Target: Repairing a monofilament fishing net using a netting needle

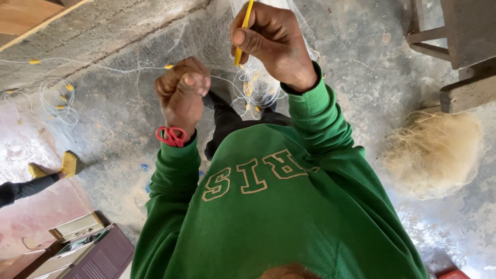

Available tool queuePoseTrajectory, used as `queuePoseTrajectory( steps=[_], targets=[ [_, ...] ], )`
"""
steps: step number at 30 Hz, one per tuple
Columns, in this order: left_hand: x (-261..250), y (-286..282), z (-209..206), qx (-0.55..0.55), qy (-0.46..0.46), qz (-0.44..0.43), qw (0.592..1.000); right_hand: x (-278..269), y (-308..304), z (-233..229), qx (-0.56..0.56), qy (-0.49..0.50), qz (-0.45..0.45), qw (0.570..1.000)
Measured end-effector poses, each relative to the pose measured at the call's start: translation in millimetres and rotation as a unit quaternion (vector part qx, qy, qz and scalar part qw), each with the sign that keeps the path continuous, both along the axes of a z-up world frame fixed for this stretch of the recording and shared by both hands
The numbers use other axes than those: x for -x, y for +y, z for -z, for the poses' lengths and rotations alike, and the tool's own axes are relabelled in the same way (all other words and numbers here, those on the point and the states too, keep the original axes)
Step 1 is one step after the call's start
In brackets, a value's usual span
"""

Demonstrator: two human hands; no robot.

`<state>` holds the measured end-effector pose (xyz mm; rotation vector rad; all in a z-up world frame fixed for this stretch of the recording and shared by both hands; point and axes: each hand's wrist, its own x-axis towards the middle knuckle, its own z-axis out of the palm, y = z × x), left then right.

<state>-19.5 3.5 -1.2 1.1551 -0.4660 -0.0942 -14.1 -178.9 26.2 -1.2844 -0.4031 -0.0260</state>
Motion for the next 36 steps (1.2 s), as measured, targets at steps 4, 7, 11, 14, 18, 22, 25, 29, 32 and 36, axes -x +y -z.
queuePoseTrajectory(
  steps=[4, 7, 11, 14, 18, 22, 25, 29, 32, 36],
  targets=[
    [-5.4, 7.7, 7.4, 0.067, 0.035, 0.001, 0.997, -0.3, 1.3, 15.6, 0.005, 0.028, -0.007, 1.0],
    [-8.5, 18.9, 18.5, 0.132, 0.114, 0.027, 0.984, 0.8, 6.3, 23.1, -0.034, 0.018, -0.049, 0.998],
    [-15.2, 28.6, 26.2, 0.17, 0.149, 0.051, 0.973, -0.1, 16.3, 35.7, -0.113, 0.142, -0.07, 0.981],
    [-21.9, 36.7, 30.6, 0.179, 0.162, 0.059, 0.969, -2.6, 24.6, 41.9, -0.152, 0.158, -0.102, 0.97],
    [-32.9, 52.5, 36.9, 0.19, 0.197, 0.076, 0.959, -5.6, 40.5, 42.8, -0.152, 0.152, -0.101, 0.971],
    [-40.0, 61.2, 39.6, 0.185, 0.173, 0.073, 0.965, -11.4, 60.1, 50.5, -0.222, 0.171, -0.111, 0.953],
    [-44.3, 63.1, 36.4, 0.127, 0.123, 0.075, 0.981, -17.1, 72.5, 48.8, -0.228, 0.146, -0.072, 0.96],
    [-42.7, 60.8, 34.8, -0.002, 0.063, 0.067, 0.996, -14.4, 80.8, 61.3, -0.164, 0.088, 0.027, 0.982],
    [-45.2, 42.3, 16.3, -0.161, -0.008, 0.082, 0.983, -17.0, 72.6, 48.5, -0.108, 0.081, 0.031, 0.99],
    [-41.2, 16.5, 26.8, -0.271, -0.209, 0.029, 0.939, -10.4, 57.0, 42.9, -0.056, 0.067, 0.027, 0.996]
  ],
)
